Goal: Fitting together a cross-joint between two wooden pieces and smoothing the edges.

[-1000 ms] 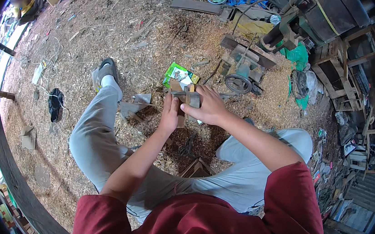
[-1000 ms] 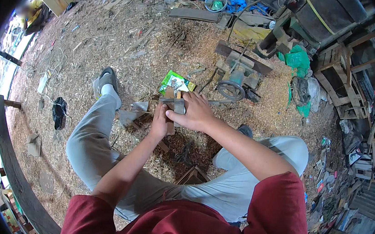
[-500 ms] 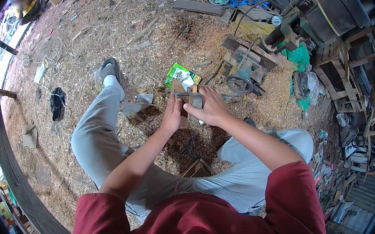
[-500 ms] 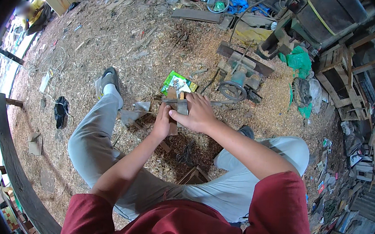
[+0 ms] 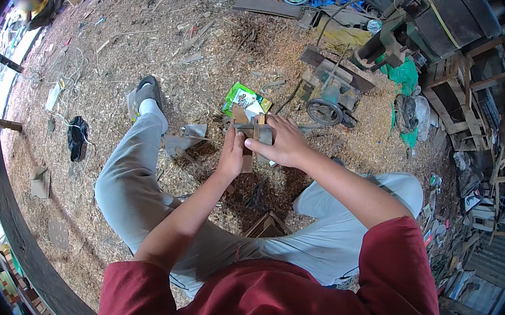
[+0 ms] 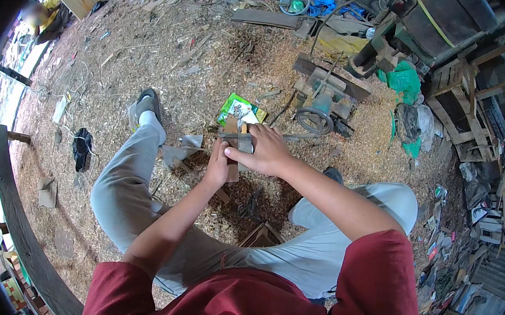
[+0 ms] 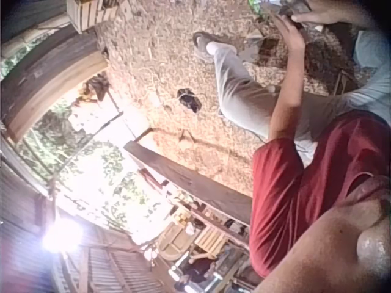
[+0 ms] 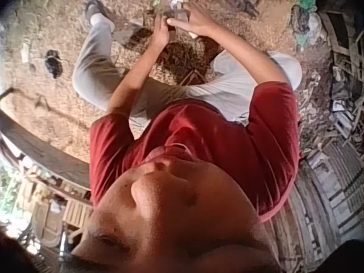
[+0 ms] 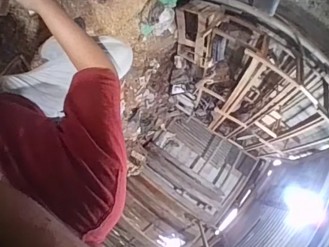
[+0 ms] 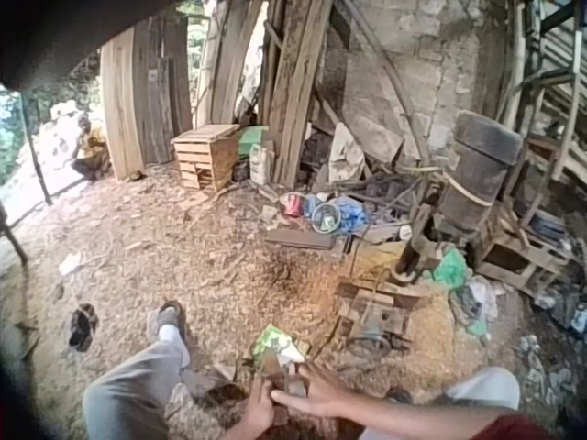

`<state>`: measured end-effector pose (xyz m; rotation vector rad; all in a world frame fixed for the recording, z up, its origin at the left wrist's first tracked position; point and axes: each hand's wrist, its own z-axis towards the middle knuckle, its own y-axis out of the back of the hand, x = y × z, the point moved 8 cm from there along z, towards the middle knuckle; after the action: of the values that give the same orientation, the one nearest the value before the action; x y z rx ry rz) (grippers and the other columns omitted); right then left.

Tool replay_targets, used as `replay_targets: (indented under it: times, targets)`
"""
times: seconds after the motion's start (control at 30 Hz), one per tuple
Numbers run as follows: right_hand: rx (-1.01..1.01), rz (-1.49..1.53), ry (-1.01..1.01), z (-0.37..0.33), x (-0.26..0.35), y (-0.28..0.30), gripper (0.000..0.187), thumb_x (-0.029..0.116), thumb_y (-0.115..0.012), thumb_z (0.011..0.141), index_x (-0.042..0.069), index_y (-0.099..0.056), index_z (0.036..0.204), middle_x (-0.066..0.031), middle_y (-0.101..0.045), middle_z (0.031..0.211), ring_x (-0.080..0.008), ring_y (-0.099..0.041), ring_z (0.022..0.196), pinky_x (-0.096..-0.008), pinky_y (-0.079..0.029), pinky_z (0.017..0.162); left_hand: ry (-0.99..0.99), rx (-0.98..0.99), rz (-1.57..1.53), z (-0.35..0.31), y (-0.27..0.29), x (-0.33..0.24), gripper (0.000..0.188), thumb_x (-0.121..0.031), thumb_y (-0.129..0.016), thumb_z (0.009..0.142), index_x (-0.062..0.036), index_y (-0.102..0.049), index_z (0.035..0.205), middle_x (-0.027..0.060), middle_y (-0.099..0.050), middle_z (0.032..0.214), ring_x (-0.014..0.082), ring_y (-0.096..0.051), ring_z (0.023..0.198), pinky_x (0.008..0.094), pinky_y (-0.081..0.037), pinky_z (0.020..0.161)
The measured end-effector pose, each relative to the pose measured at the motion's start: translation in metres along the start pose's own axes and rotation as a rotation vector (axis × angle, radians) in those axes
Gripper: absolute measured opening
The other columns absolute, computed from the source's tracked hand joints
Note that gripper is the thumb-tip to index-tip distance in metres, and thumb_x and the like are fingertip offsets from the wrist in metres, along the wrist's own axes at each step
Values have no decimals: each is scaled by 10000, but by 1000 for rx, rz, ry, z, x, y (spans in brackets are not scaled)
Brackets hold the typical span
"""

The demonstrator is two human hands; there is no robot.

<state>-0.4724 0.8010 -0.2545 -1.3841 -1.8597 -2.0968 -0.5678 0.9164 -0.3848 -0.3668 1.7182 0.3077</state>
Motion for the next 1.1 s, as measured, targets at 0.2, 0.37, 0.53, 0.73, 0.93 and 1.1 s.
replay_targets:
  times: [0.2,0.37,0.53,0.73,0.93,1.1]
  targets:
    - [134,-30,-92,-3,-3,-5,910,750,-557,881,-49,-599,1315,-308,-591,1393,-426,-538,1342,-556,-301,1182,-56,-1,-32,-2,-1,4,477,-292,-291,1148,-3,-411,1508,157,-580,1327,238,-553,1246,376,-426,1098]
    - [199,-55,-179,-9,18,8,765,601,-608,877,30,-580,1386,-268,-613,1387,-432,-538,1354,-603,-240,1222,-57,18,-55,-9,-2,5,498,-298,-327,1145,-15,-366,1552,163,-566,1365,241,-551,1263,383,-431,1101]
    - [275,105,-210,-12,7,-6,689,547,-605,819,198,-619,1413,-237,-603,1439,-438,-501,1401,-721,-203,1188,-39,-8,-105,-18,-7,5,568,-311,-346,1143,-26,-263,1627,174,-512,1460,261,-538,1300,393,-417,1129]
    - [170,168,-232,-22,16,-2,830,554,-660,809,57,-540,1463,-264,-565,1456,-465,-457,1426,-703,-213,1199,-236,-87,218,-24,-13,-16,595,-271,-400,1115,35,-276,1610,256,-425,1517,370,-420,1446,449,-338,1203]
    - [-104,-41,-181,-32,13,-10,834,448,-678,797,-139,-518,1367,-344,-606,1284,-471,-548,1279,-589,-348,1165,-211,-4,153,-15,-10,4,557,-197,-333,1130,-29,-216,1647,196,-393,1576,305,-458,1429,421,-370,1201]
    - [-81,14,-147,-34,3,-12,776,410,-686,778,-134,-559,1317,-333,-626,1245,-469,-569,1228,-511,-415,1126,-280,-93,344,-22,-10,-11,598,-196,-414,1074,65,-265,1592,279,-397,1538,426,-426,1425,469,-322,1210]
